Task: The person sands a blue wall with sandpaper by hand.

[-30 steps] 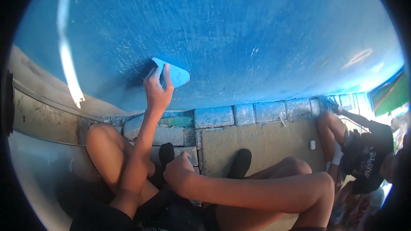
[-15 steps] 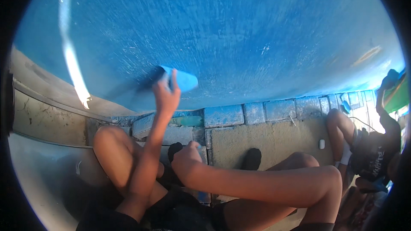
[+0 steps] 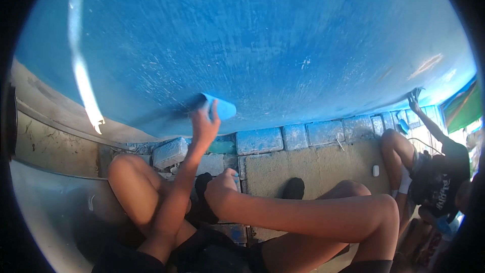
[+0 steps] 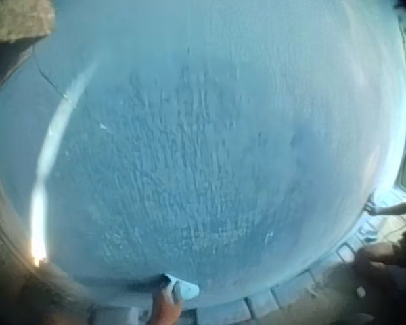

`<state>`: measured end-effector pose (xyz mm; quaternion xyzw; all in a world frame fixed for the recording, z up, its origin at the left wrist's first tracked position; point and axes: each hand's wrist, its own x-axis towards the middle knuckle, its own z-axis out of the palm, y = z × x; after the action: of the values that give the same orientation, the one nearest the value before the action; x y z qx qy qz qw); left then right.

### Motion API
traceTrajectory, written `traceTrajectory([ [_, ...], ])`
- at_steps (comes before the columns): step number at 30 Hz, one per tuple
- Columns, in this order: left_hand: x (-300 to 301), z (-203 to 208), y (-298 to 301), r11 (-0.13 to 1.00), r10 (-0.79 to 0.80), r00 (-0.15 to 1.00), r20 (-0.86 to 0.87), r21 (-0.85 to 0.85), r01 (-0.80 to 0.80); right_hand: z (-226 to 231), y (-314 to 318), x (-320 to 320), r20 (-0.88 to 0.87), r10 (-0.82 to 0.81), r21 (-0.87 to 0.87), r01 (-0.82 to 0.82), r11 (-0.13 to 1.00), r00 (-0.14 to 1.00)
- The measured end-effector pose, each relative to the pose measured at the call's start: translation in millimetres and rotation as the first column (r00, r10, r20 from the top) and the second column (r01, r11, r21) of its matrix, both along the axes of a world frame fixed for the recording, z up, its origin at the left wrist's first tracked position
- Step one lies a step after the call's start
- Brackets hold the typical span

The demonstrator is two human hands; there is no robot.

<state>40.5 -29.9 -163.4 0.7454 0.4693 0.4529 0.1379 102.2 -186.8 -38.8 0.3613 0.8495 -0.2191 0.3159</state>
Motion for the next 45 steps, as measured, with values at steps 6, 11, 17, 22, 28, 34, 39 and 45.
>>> traceTrajectory([
  [6,1,-41,4,0.981,0.021,0.992,-0.124,-0.189,-0.044,-21,-3,10,0.095,-0.014,0.031,0.012,0.999,0.995],
  [11,7,58,-2,0.993,0.048,0.989,0.137,0.100,-0.062,0,-10,8,-0.026,-0.022,-0.073,0.020,0.997,0.999],
  [17,-12,-80,-2,0.992,-0.005,0.989,-0.145,-0.129,-0.014,-16,-16,14,0.098,-0.023,-0.026,0.026,0.999,0.995],
  [22,16,18,-2,0.972,0.052,0.998,-0.040,-0.228,-0.060,-14,-21,22,0.060,-0.067,-0.072,0.071,0.995,0.996],
  [28,4,-8,-2,0.998,0.026,0.998,0.059,0.047,-0.029,-16,-18,14,0.024,-0.048,0.040,0.047,0.998,0.999],
  [34,-1,-67,3,0.978,0.192,0.974,-0.124,-0.058,-0.200,-31,-15,11,0.117,-0.016,0.039,0.012,0.999,0.993],
  [39,-40,41,-6,0.993,0.064,0.994,0.087,0.098,-0.072,-22,-8,-16,-0.138,0.038,-0.036,-0.044,0.998,0.990],
  [45,18,7,-9,0.991,-0.050,0.985,0.168,0.133,0.027,-18,-6,22,0.065,-0.043,0.052,0.039,0.998,0.997],
])
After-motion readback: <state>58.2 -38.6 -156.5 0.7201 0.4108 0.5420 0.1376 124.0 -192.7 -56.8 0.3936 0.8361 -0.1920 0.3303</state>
